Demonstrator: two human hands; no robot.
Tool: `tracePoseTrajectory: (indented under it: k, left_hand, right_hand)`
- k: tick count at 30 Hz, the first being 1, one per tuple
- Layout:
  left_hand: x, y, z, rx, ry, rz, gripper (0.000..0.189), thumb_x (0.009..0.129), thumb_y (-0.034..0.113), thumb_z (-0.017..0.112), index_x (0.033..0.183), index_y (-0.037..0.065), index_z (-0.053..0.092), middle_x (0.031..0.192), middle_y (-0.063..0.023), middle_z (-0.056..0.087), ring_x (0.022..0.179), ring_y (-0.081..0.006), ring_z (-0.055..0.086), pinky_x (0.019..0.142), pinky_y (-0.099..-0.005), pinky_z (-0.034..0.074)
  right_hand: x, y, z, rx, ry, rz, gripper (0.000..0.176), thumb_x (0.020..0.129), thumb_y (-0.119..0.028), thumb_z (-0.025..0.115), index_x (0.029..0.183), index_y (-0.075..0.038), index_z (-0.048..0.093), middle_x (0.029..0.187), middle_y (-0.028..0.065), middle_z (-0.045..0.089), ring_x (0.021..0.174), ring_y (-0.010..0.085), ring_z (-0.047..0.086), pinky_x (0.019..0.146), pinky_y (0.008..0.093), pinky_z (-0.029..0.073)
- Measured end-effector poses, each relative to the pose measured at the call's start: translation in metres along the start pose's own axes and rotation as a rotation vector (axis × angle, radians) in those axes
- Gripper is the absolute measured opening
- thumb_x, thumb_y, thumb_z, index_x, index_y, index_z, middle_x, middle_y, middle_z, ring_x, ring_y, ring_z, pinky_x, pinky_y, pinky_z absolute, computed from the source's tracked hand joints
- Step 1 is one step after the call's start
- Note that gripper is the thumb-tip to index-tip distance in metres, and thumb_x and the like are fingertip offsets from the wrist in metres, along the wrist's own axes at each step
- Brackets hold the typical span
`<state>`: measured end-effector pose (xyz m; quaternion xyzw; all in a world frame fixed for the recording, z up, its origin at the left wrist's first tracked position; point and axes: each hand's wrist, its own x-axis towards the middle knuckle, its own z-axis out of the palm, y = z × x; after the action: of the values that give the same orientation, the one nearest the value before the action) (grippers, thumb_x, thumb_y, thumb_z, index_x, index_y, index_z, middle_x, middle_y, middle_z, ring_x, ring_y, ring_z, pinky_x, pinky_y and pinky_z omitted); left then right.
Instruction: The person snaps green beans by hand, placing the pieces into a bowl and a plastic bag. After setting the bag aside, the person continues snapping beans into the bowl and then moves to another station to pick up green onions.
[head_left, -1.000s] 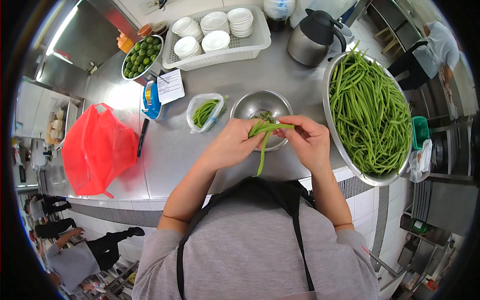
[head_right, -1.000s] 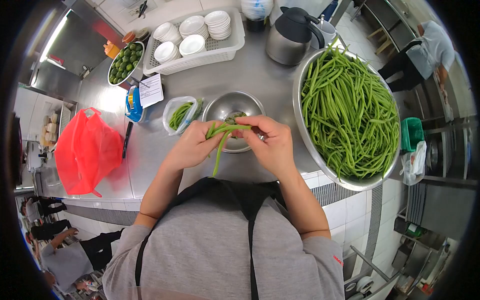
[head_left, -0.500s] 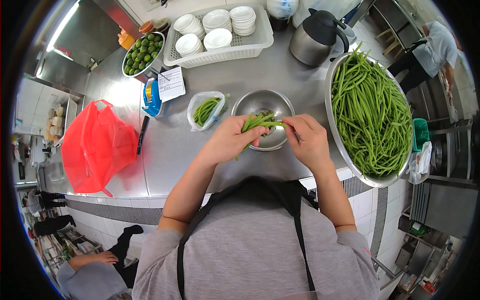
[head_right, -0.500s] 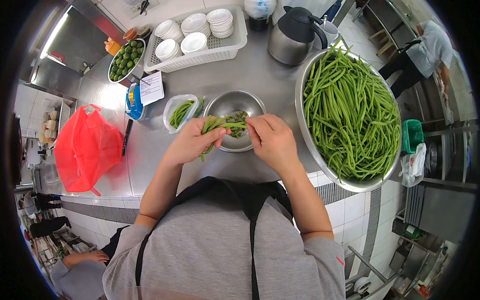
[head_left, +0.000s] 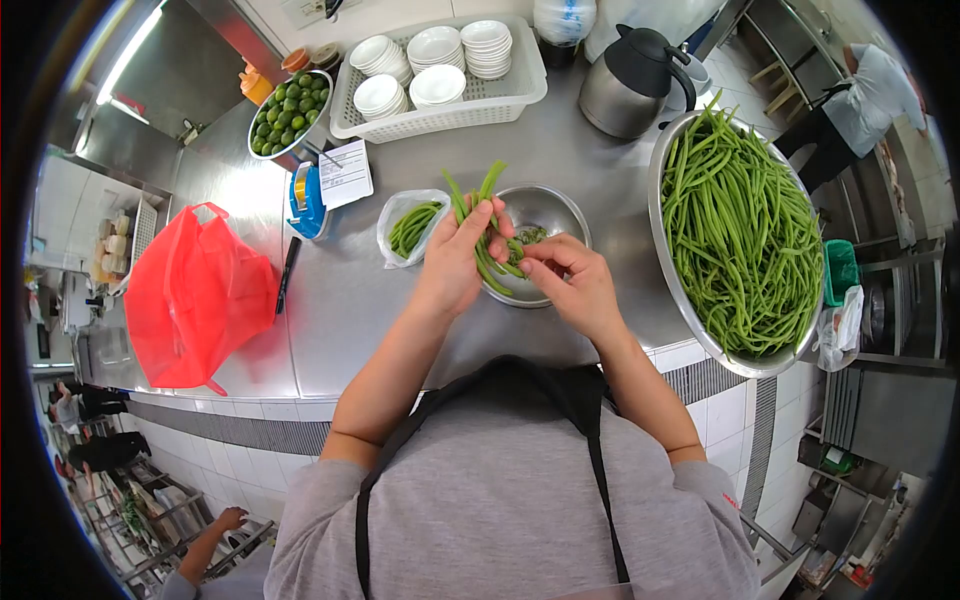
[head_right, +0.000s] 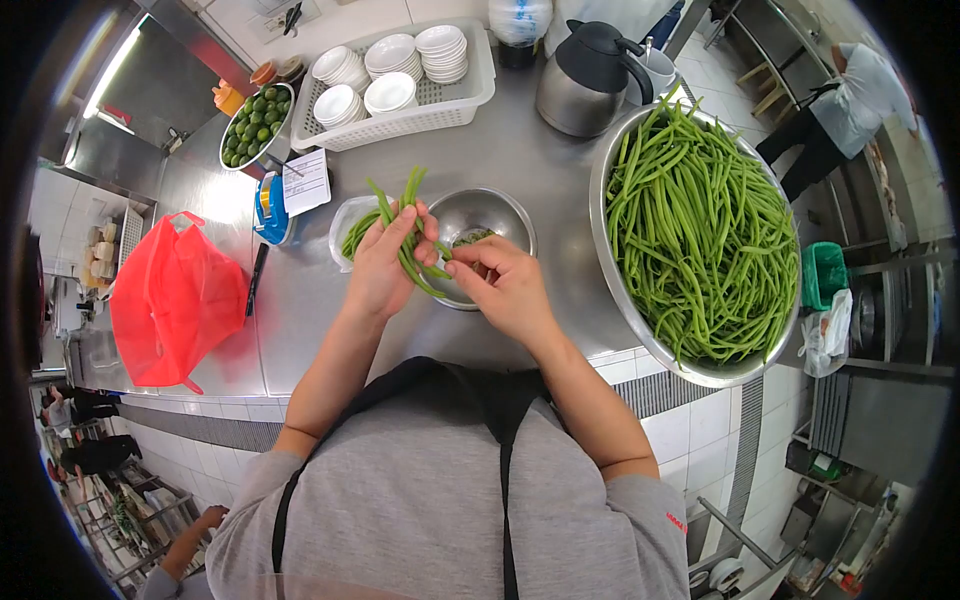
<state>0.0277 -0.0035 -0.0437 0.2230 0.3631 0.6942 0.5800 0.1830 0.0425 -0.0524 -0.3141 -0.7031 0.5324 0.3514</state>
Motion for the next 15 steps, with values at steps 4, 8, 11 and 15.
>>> tracePoseTrajectory:
  k: [4, 8, 11, 15]
  left_hand:
    - [-0.004, -0.003, 0.004, -0.064, -0.037, 0.007, 0.017, 0.094, 0.019, 0.044, 0.098, 0.005, 0.051, 0.080, -0.0068, 0.055, 0.064, -0.0114, 0.048, 0.059, -0.0256, 0.042]
    - [-0.009, -0.008, 0.014, -0.255, 0.018, -0.046, 0.014, 0.094, 0.019, 0.042, 0.096, 0.007, 0.050, 0.084, -0.0056, 0.053, 0.069, -0.0111, 0.046, 0.062, -0.0252, 0.040]
    - [-0.014, -0.010, 0.023, -0.311, 0.048, -0.072, 0.013, 0.094, 0.019, 0.043, 0.096, 0.008, 0.050, 0.085, -0.0050, 0.053, 0.072, -0.0115, 0.047, 0.064, -0.0253, 0.041]
    - [-0.007, -0.013, 0.003, -0.333, 0.086, 0.065, 0.014, 0.093, 0.020, 0.044, 0.096, 0.008, 0.050, 0.084, -0.0042, 0.052, 0.076, -0.0121, 0.048, 0.067, -0.0254, 0.042]
  right_hand:
    - [0.001, -0.005, 0.002, -0.058, 0.163, -0.236, 0.004, 0.078, -0.001, 0.062, 0.082, 0.000, 0.062, 0.077, 0.0069, 0.058, 0.059, 0.0103, 0.051, 0.053, 0.0222, 0.040]
    - [-0.001, -0.008, 0.003, -0.005, 0.303, -0.329, 0.004, 0.077, 0.002, 0.061, 0.080, 0.001, 0.059, 0.077, 0.0079, 0.055, 0.059, 0.0117, 0.051, 0.053, 0.0232, 0.040]
    - [-0.006, -0.006, 0.001, -0.043, 0.370, -0.368, 0.006, 0.077, 0.003, 0.060, 0.082, 0.000, 0.059, 0.079, 0.0086, 0.054, 0.059, 0.0125, 0.050, 0.053, 0.0235, 0.041]
    - [-0.014, -0.012, -0.016, -0.136, 0.439, -0.349, 0.010, 0.077, 0.004, 0.059, 0.086, -0.001, 0.059, 0.086, 0.0108, 0.054, 0.063, 0.0142, 0.052, 0.055, 0.0249, 0.042]
